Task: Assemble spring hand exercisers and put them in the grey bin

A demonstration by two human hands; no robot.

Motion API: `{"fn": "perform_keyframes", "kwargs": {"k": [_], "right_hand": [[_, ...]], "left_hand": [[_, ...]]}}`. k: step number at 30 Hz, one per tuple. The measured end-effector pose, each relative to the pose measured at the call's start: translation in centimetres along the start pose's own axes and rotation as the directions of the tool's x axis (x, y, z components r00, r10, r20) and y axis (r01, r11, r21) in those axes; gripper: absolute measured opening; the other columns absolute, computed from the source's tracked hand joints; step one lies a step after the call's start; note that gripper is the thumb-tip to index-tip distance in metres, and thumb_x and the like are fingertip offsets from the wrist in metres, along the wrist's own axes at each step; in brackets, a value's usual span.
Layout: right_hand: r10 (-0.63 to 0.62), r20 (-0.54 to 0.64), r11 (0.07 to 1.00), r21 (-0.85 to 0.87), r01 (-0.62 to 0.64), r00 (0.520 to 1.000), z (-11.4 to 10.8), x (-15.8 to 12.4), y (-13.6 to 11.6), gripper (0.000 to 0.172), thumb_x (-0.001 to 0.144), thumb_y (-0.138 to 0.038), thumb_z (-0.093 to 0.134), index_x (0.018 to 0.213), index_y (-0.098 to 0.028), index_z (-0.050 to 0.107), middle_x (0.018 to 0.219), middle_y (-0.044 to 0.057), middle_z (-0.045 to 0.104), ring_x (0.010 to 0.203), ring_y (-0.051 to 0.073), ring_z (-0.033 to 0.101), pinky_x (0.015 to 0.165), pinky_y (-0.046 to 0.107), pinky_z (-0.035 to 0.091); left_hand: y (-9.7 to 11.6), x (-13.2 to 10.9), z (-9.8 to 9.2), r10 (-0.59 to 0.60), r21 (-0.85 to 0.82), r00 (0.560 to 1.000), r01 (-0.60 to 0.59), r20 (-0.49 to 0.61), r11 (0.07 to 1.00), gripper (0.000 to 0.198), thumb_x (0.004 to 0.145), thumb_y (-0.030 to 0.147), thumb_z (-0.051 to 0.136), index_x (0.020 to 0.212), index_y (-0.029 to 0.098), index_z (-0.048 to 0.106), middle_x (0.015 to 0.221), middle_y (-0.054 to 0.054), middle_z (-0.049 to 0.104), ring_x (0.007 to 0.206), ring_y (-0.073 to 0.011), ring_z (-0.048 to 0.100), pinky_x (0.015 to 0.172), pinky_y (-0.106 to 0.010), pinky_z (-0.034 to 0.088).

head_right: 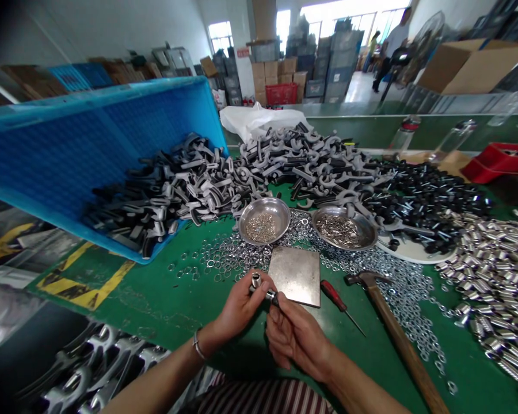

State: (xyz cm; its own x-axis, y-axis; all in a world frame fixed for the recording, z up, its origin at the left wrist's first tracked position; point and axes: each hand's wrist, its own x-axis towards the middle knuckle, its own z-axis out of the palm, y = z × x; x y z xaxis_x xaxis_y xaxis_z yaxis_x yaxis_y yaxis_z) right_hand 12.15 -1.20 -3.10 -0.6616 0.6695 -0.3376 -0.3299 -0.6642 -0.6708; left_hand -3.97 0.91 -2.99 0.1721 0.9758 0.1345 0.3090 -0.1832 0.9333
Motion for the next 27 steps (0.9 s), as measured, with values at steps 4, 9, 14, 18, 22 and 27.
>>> {"fn": "perform_keyframes", "kwargs": {"k": [4, 9, 14, 18, 22, 27], "right_hand": [[0.057, -0.012, 0.989, -0.138, -0.058, 0.998, -0.9, -0.2, -0.8, 0.049, 0.098, -0.064, 0.038, 0.083, -0.020, 0.054, 0.057, -0.006, 0.046, 0.039, 0.008, 0.037, 0.033, 0.019, 0.040], [-0.202, -0.057, 0.607, -0.791, 0.079, 0.978, -2.4, 0.0, -2.3, 0.042, 0.098, -0.060, 0.043, 0.085, -0.021, 0.053, 0.067, -0.002, 0.053, 0.052, 0.014, 0.053, 0.047, 0.027, 0.048], [-0.407, 0.220, -0.136, -0.974, 0.179, 0.886, -3.3, 0.8, -2.5, 0.043, 0.100, -0.056, 0.040, 0.094, -0.019, 0.061, 0.093, 0.012, 0.066, 0.082, 0.025, 0.062, 0.072, 0.039, 0.050], [-0.367, 0.001, 0.404, -0.901, 0.160, 0.930, -2.3, 1.5, -1.2, 0.051, 0.101, -0.061, 0.030, 0.079, -0.021, 0.054, 0.064, 0.001, 0.057, 0.059, 0.017, 0.056, 0.059, 0.031, 0.048], [0.032, -0.036, 0.966, -0.255, -0.040, 0.999, -0.9, 1.8, 0.0, 0.057, 0.096, -0.073, 0.021, 0.067, -0.026, 0.037, 0.043, -0.012, 0.024, 0.031, 0.009, 0.017, 0.031, 0.021, 0.030], [0.086, -0.106, 0.832, -0.539, -0.130, 0.991, -1.5, 1.2, -1.1, 0.063, 0.095, -0.074, 0.020, 0.081, -0.022, 0.053, 0.049, -0.005, 0.051, 0.032, 0.011, 0.037, 0.036, 0.025, 0.037]], "left_hand": [[-0.5, -0.1, 0.4, -0.062, 0.011, 0.998, 0.062, 0.010, 0.998, 0.028, 0.100, 0.042, 0.045, 0.090, 0.018, 0.056, 0.085, -0.003, 0.061, 0.077, -0.0159, 0.054, 0.074, -0.028, 0.041], [-0.4, 0.3, 0.5, -0.161, -0.037, 0.986, 0.159, -0.051, 0.987, 0.026, 0.098, 0.042, 0.047, 0.086, 0.020, 0.054, 0.080, 0.001, 0.058, 0.075, -0.0154, 0.051, 0.072, -0.027, 0.040], [-0.5, 0.1, 0.2, -0.247, -0.074, 0.968, 0.244, -0.033, 0.967, 0.027, 0.096, 0.045, 0.051, 0.085, 0.020, 0.055, 0.083, -0.001, 0.060, 0.078, -0.0168, 0.053, 0.075, -0.028, 0.041], [-0.3, -0.2, 0.3, -0.185, -0.035, 0.980, 0.183, -0.072, 0.983, 0.025, 0.099, 0.041, 0.046, 0.090, 0.020, 0.056, 0.086, -0.002, 0.062, 0.080, -0.0173, 0.055, 0.077, -0.029, 0.042], [-0.2, 0.0, -0.4, -0.004, 0.080, 1.000, 0.003, 0.015, 0.997, 0.023, 0.099, 0.039, 0.047, 0.092, 0.019, 0.057, 0.092, -0.004, 0.062, 0.086, -0.0180, 0.055, 0.082, -0.030, 0.042], [-1.6, 0.3, -0.8, -0.103, 0.042, 0.994, 0.104, -0.020, 0.994, 0.025, 0.097, 0.040, 0.049, 0.083, 0.020, 0.053, 0.080, 0.001, 0.056, 0.074, -0.0145, 0.048, 0.070, -0.027, 0.039]]}}
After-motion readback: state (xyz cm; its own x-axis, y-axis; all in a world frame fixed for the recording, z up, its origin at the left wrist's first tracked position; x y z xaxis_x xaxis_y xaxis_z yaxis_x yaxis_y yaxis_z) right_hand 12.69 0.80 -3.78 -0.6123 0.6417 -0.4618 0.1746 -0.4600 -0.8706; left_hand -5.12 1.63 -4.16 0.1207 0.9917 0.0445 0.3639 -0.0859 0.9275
